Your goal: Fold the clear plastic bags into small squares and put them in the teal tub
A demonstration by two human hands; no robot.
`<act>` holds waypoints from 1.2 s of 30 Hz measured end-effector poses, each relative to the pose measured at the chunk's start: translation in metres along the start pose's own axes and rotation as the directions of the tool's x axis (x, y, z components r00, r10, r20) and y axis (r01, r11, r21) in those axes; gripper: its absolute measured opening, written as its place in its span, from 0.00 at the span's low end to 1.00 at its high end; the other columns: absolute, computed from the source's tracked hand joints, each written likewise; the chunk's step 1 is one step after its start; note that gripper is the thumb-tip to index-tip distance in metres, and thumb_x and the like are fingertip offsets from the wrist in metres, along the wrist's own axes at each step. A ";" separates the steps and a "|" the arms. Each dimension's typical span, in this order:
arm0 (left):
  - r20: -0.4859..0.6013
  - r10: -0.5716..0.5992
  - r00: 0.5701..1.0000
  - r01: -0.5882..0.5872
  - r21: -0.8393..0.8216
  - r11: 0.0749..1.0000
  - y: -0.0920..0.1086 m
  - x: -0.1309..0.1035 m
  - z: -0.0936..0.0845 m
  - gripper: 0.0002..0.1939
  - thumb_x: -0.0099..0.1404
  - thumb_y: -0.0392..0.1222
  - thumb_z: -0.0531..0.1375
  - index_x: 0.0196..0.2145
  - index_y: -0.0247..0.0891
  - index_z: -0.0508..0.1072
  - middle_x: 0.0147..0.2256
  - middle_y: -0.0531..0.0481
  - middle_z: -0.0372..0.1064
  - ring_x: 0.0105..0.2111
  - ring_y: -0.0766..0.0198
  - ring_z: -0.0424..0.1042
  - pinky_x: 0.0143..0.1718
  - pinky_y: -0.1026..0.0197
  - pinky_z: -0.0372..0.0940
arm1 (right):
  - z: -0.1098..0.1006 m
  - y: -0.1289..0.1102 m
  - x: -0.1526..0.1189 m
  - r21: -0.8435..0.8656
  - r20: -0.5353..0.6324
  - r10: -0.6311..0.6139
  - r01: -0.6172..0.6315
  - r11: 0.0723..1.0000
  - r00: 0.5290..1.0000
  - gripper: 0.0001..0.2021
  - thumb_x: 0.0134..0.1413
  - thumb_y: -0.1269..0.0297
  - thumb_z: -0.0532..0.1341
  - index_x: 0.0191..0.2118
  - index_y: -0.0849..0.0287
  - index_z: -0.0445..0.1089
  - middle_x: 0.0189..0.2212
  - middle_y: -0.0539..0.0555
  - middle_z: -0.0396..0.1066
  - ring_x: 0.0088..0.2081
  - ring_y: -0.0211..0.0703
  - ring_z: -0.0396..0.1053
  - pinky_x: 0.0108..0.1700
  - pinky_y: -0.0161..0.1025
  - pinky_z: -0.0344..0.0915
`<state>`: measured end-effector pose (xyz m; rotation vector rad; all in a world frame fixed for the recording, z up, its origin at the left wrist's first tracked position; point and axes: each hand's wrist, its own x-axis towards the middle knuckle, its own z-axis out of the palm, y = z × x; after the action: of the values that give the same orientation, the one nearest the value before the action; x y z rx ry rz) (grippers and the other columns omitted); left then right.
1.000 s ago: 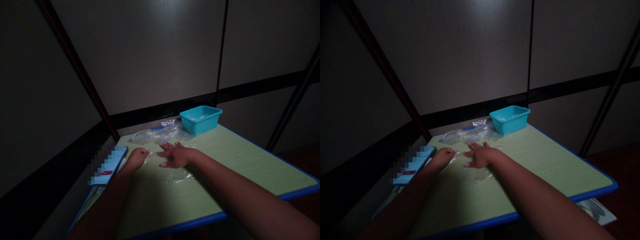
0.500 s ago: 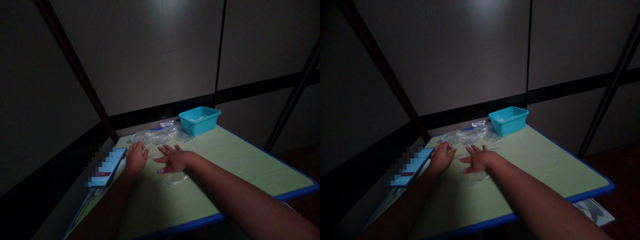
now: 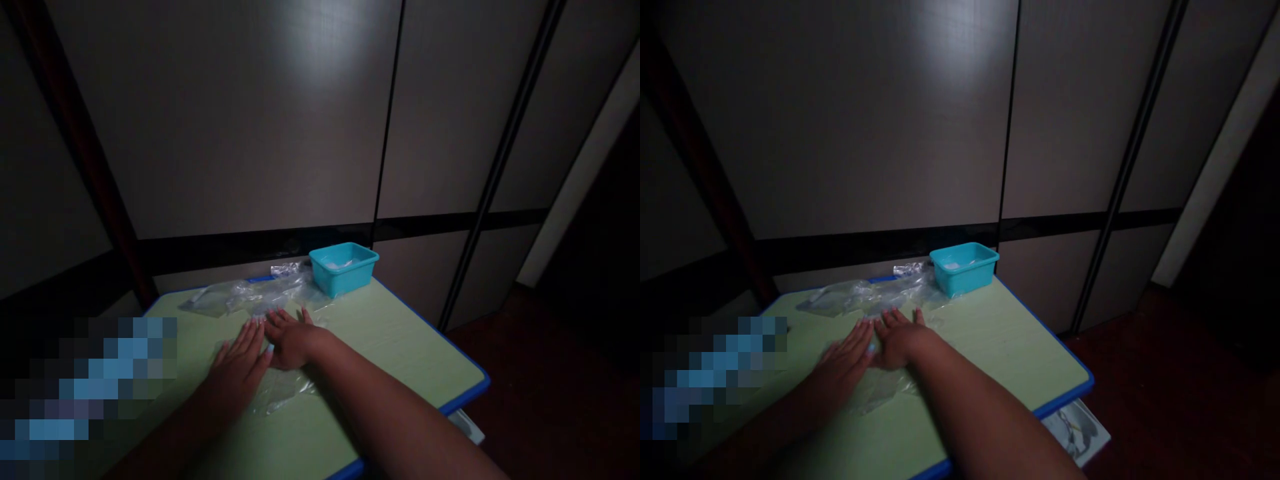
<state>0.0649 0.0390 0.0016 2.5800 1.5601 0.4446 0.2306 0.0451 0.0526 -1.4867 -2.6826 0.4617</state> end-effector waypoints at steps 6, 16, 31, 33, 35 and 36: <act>-0.008 -0.094 0.996 0.094 0.175 0.980 0.006 -0.003 -0.010 0.30 0.65 0.49 0.39 0.62 0.33 0.45 0.63 0.46 0.34 0.62 0.57 0.37 0.57 0.41 0.38 | -0.005 -0.005 -0.004 0.018 0.042 -0.060 0.059 0.998 0.997 0.32 0.53 0.45 0.49 0.62 0.39 0.37 0.64 0.54 0.26 0.63 0.52 0.25 0.53 0.70 0.26; -0.022 -0.136 0.990 0.138 0.158 0.978 -0.004 0.006 -0.010 0.29 0.66 0.50 0.37 0.62 0.37 0.44 0.63 0.49 0.32 0.63 0.57 0.34 0.57 0.40 0.38 | -0.001 -0.004 -0.001 0.015 -0.001 -0.065 0.065 0.998 0.998 0.32 0.50 0.42 0.51 0.60 0.42 0.48 0.64 0.54 0.27 0.63 0.54 0.23 0.54 0.67 0.23; -0.054 -0.123 0.991 0.131 0.189 0.973 -0.006 0.004 -0.009 0.32 0.65 0.53 0.38 0.61 0.33 0.48 0.62 0.46 0.37 0.62 0.54 0.37 0.57 0.38 0.34 | -0.002 -0.005 -0.002 0.024 0.013 -0.043 0.042 0.999 0.999 0.38 0.49 0.43 0.54 0.62 0.41 0.36 0.64 0.55 0.25 0.63 0.53 0.19 0.54 0.67 0.21; -0.053 -0.123 0.991 0.130 0.177 0.976 -0.006 0.004 -0.013 0.31 0.65 0.53 0.40 0.61 0.34 0.49 0.62 0.46 0.38 0.62 0.53 0.37 0.57 0.38 0.34 | -0.002 -0.006 -0.002 0.032 0.010 -0.027 0.027 0.999 1.000 0.38 0.50 0.43 0.53 0.63 0.43 0.34 0.64 0.56 0.26 0.63 0.52 0.19 0.55 0.66 0.21; -0.044 -0.118 0.992 0.123 0.150 0.981 -0.007 0.004 -0.016 0.29 0.65 0.52 0.41 0.61 0.37 0.50 0.62 0.47 0.37 0.62 0.54 0.37 0.57 0.39 0.35 | -0.001 -0.005 -0.002 0.042 0.006 -0.021 0.021 0.999 1.000 0.39 0.50 0.43 0.52 0.63 0.45 0.32 0.64 0.57 0.26 0.63 0.51 0.21 0.55 0.65 0.20; -0.033 -0.111 0.993 0.114 0.131 0.985 -0.008 0.004 -0.017 0.29 0.65 0.52 0.41 0.61 0.39 0.50 0.62 0.48 0.37 0.62 0.54 0.36 0.57 0.40 0.37 | -0.001 -0.005 -0.001 0.046 0.007 -0.023 0.023 0.999 1.000 0.39 0.51 0.43 0.52 0.63 0.46 0.31 0.64 0.57 0.27 0.63 0.50 0.22 0.55 0.65 0.20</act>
<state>0.0550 0.0447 0.0167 2.5723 1.7912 0.3766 0.2273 0.0418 0.0547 -1.4434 -2.6726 0.5248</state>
